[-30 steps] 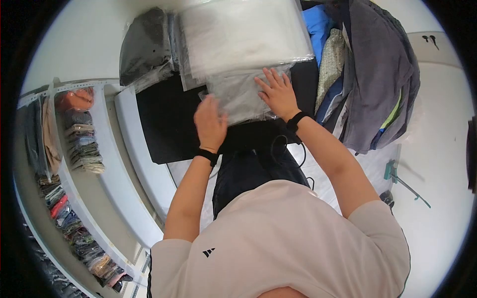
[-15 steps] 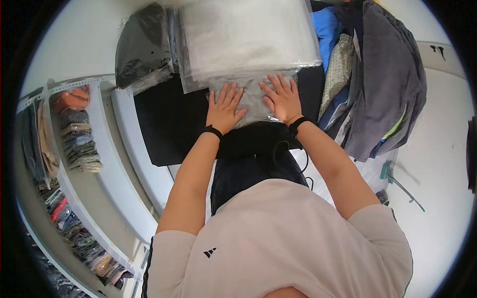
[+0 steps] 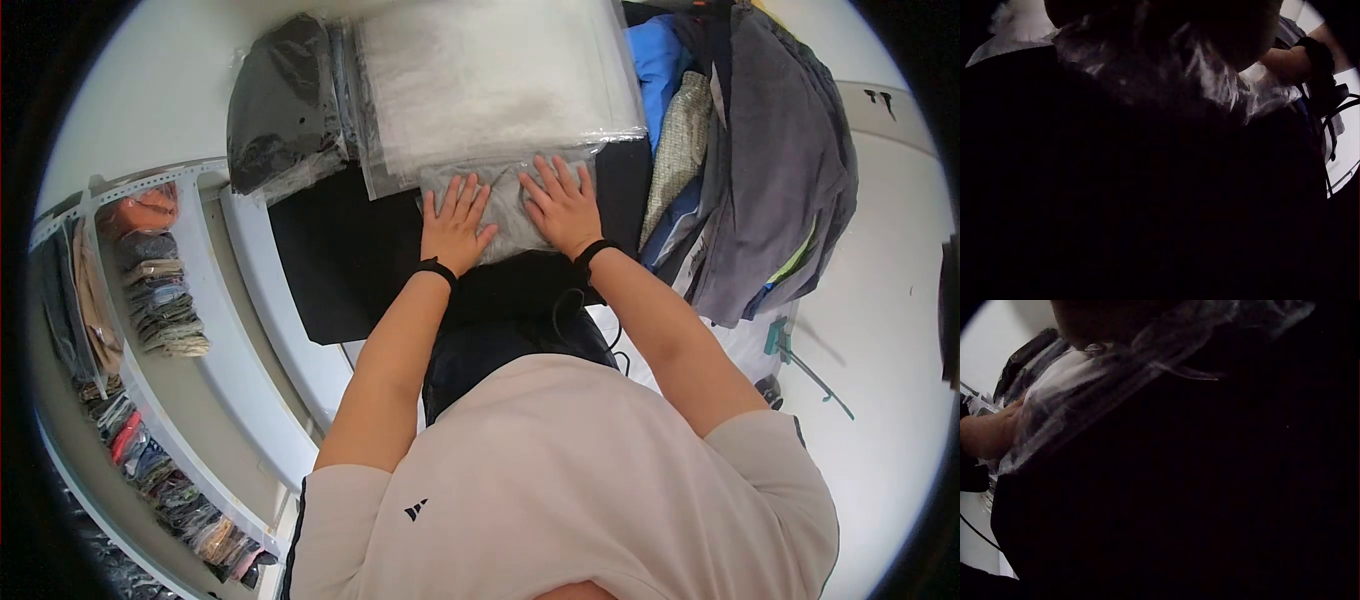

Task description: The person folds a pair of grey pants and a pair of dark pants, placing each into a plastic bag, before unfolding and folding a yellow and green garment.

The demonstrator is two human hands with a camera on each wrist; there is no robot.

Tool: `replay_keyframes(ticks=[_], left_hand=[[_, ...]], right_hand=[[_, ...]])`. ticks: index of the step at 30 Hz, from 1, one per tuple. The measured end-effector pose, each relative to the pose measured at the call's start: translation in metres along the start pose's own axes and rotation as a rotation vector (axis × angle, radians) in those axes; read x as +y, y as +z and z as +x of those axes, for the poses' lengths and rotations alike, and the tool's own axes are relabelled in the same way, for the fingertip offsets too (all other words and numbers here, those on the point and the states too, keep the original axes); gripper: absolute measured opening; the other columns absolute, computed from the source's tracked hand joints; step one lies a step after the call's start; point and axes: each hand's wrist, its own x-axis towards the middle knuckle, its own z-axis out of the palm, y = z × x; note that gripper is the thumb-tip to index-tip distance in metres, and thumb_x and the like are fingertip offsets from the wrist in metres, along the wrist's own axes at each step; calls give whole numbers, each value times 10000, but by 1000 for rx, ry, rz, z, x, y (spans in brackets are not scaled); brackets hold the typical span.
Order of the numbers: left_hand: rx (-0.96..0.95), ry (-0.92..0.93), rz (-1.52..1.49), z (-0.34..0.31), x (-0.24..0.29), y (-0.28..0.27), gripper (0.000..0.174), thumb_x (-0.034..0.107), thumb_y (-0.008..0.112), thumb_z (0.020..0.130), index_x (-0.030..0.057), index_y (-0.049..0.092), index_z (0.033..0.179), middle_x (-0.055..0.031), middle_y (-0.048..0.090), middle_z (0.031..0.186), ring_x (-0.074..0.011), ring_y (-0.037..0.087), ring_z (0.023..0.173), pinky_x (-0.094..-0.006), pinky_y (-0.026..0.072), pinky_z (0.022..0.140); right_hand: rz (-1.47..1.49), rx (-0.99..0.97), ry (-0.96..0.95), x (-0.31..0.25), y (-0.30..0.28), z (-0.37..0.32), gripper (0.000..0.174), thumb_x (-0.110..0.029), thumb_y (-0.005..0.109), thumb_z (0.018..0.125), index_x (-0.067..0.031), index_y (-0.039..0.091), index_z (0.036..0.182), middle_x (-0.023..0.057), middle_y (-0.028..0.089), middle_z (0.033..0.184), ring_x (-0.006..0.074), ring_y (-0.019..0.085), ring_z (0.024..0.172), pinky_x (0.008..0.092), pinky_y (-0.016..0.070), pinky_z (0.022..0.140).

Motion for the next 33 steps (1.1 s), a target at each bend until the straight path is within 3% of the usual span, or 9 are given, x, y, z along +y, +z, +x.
replay_keyframes(ticks=[9,11,13,15,17,20,33], left_hand=[[28,-22,41,0,5,-12,611,486,444,852,189,322,1372,-20,222,1458,-207,171,1345,-523,159,1050],[18,-41,42,-2,10,-22,601,438,484,844,145,355,1353,-41,243,1449,-216,178,1344,-531,160,1047],[65,-75,71,-3,18,-30,598,398,507,837,125,356,1347,-63,253,1443,-231,198,1338,-532,166,1044],[109,-108,104,-3,23,-29,595,358,530,831,105,357,1341,-84,263,1438,-246,219,1332,-532,173,1041],[239,110,-41,-3,24,-20,599,323,541,825,79,353,1338,-106,257,1438,-239,221,1332,-504,174,1052],[81,118,-126,0,21,-13,596,354,522,836,104,347,1348,-82,250,1445,-218,223,1334,-476,175,1061],[-51,88,-79,13,3,1,622,469,462,849,173,319,1377,-11,221,1463,-166,176,1349,-470,155,1070]], right_hand=[[-58,1,39,-19,-25,5,411,-261,538,824,-202,506,1230,66,381,1367,233,324,1278,514,236,1022],[-119,-25,76,-31,-32,2,413,-239,547,812,-194,513,1222,74,379,1369,233,323,1280,514,236,1024],[-13,-5,-141,-37,-26,-2,423,-218,567,785,-184,525,1205,80,371,1374,233,329,1277,516,237,1024],[4,-19,-103,-32,-20,-3,429,-239,567,790,-187,519,1213,75,369,1376,234,332,1276,511,242,1024],[22,-33,-61,-24,-18,1,435,-259,567,796,-190,513,1222,70,367,1379,235,335,1274,507,247,1023],[16,-15,-81,-6,-17,5,463,-308,559,810,-207,483,1255,59,367,1381,239,335,1273,494,253,1023],[45,-104,-122,7,1,13,480,-381,520,839,-216,452,1284,65,348,1396,242,330,1274,491,270,1000]])
